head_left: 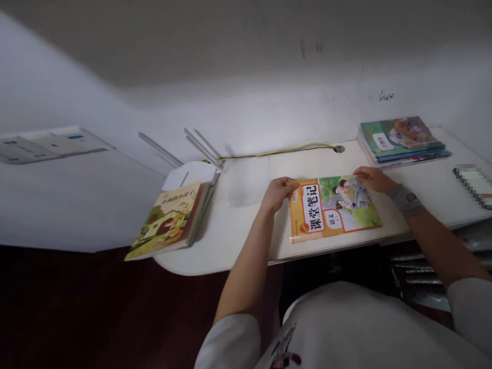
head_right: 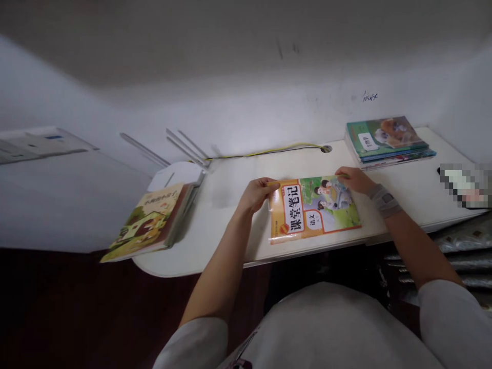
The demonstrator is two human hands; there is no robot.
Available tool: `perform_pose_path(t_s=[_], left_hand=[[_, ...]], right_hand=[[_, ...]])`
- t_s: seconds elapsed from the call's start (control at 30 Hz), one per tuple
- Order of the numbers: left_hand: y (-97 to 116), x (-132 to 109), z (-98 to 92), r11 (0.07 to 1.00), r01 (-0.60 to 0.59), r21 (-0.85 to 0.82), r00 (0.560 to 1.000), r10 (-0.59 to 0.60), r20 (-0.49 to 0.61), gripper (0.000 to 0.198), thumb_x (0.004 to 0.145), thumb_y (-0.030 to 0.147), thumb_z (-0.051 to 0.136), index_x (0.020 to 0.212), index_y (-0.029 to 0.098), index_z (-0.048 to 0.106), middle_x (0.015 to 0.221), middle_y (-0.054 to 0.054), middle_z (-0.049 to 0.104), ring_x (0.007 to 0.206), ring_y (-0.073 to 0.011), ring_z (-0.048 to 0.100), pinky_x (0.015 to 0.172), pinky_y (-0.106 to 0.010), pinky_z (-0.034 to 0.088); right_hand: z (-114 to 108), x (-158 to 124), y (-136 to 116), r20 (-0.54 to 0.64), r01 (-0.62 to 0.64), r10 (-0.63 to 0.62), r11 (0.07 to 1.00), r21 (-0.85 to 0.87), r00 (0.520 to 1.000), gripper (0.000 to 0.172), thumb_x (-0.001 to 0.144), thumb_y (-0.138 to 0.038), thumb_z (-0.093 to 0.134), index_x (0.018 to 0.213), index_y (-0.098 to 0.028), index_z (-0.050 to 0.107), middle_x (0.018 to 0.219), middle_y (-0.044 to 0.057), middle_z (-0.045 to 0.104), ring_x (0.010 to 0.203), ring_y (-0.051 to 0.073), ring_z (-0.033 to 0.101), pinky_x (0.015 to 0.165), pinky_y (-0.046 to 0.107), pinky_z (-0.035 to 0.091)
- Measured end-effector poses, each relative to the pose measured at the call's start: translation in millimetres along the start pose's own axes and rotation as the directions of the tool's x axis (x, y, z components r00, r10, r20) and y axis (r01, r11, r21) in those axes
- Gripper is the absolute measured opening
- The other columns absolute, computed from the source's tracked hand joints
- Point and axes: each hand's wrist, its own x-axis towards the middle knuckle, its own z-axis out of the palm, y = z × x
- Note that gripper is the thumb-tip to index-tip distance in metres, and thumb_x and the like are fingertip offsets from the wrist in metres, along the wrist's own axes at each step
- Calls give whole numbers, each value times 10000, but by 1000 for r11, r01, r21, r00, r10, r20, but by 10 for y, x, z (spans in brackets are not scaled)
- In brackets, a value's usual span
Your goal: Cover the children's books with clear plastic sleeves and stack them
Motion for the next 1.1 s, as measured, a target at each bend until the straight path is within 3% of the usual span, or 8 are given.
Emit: perform_pose_path(t_s=[0.23, 0.4, 0.6, 0.7, 0.77, 0.83, 0.97, 1.1], left_hand=[[-57, 9, -18, 992, 27, 123, 999, -23, -33, 441, 526, 556, 749, 630, 163, 580, 617, -32, 654, 570, -144, 599, 601, -288, 504], [-135, 75, 10, 941, 79, 329, 992, -42, -118, 405, 662, 567, 634, 620, 173, 548, 606, -46, 643, 633, -191, 629, 589, -294, 484], [-124, 144, 54, 736, 173, 655, 953, 43, -300, 312, 619, 462, 717, 656, 183, 582, 811, -120, 693, 935, -318, 625, 727, -351, 452], [-64, 127, 95, 480, 227, 848, 957, 51, -285, 346, 709, 517, 643, 845, 199, 639, 998, -148, 691, 979, -332, 626, 764, -388, 460], [-29, 114, 119, 311, 185, 932, 977, 42, -207, 356, 786, 528, 556, 913, 210, 654, 1074, -141, 675, 963, -305, 639, 756, -370, 477], [-5, 111, 137, 251, 130, 959, 989, 38, -144, 339, 826, 487, 513, 937, 205, 664, 1124, -138, 657, 964, -285, 643, 757, -352, 487], [21, 157, 140, 234, 101, 967, 994, 22, -110, 301, 834, 399, 507, 932, 172, 678, 1136, -161, 650, 989, -294, 641, 781, -359, 490], [37, 246, 91, 269, 69, 961, 998, -8, -70, 259, 798, 368, 552, 851, 154, 687, 1011, -164, 694, 959, -290, 649, 794, -342, 484]], right_hand=[[-192, -9, 14, 28, -227, 229, 929, 294, 973, 331, 728, -513, 591, 701, -184, 586, 495, -32, 530, 474, 121, 494, 492, 249, 391], [-5, 72, -4, -67, -375, 379, 925, 69, 923, 359, 819, -473, 490, 608, -190, 557, 422, -39, 470, 428, 119, 460, 459, 248, 363], [162, 186, 57, -127, -438, 419, 875, -206, 899, 234, 748, -381, 608, 638, -176, 632, 673, 64, 661, 684, 196, 592, 609, 287, 407], [211, 168, 11, -194, -478, 437, 824, -305, 878, 234, 764, -374, 598, 872, -184, 681, 857, 98, 695, 772, 232, 606, 642, 309, 404], [234, 134, -50, -238, -459, 394, 788, -411, 888, 250, 804, -333, 558, 989, -209, 673, 949, 104, 686, 825, 238, 604, 643, 307, 393], [252, 92, -118, -232, -372, 292, 768, -522, 928, 236, 848, -263, 497, 993, -217, 678, 1019, 111, 662, 898, 235, 589, 647, 301, 379], [305, -3, -222, -89, -165, 141, 741, -651, 986, 253, 888, -180, 439, 916, -153, 688, 1006, 129, 639, 958, 230, 548, 687, 304, 358], [387, -91, -271, -57, -132, 125, 739, -660, 990, 289, 937, -231, 411, 948, -124, 679, 1016, 136, 635, 967, 223, 532, 745, 299, 358]])
